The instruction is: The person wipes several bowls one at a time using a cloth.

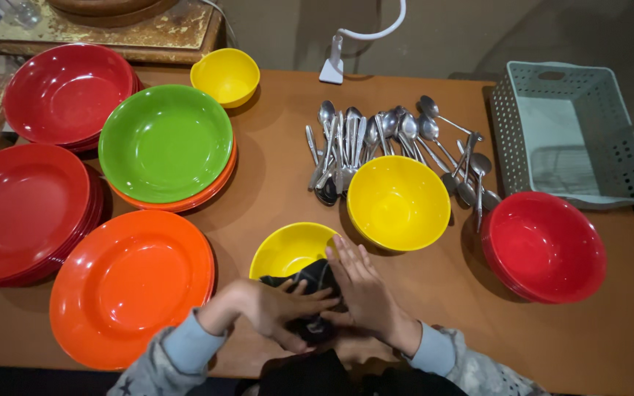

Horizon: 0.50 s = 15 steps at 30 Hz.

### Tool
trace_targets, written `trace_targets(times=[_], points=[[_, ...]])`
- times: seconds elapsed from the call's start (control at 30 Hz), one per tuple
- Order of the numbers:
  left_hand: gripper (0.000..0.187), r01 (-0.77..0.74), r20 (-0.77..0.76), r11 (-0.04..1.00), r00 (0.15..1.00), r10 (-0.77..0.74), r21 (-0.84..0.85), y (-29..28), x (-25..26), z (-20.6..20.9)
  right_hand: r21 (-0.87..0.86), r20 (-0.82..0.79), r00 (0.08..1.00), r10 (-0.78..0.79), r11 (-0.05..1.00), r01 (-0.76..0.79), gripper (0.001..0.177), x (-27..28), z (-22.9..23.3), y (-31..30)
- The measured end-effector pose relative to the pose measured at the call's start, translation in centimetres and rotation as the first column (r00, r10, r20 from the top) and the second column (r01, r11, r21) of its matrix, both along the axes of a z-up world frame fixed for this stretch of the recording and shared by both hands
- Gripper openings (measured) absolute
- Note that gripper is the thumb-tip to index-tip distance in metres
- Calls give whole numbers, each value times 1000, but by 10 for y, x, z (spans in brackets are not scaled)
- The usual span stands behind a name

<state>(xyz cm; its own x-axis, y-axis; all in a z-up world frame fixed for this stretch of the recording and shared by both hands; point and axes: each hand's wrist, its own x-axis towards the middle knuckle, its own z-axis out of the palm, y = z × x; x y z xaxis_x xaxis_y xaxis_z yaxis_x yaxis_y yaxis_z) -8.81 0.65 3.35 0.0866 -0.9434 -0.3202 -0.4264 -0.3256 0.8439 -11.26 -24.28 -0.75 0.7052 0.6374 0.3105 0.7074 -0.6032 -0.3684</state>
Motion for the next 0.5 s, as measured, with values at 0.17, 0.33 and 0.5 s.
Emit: trace_targets(times=[0.17, 0.33, 0.5], points=[[101, -245, 247, 960, 947, 206, 138, -34, -20, -58, 239, -122, 991, 52, 971, -21, 110, -3, -30, -11], [87, -706, 547, 708, 594, 589, 4, -49, -36, -51, 259, -260, 959, 111, 965, -42, 104, -3, -35, -17], [86, -644, 575, 755, 572, 585, -127, -40, -27, -44, 270, -141, 979, 148, 957, -106, 102, -1, -30, -13]])
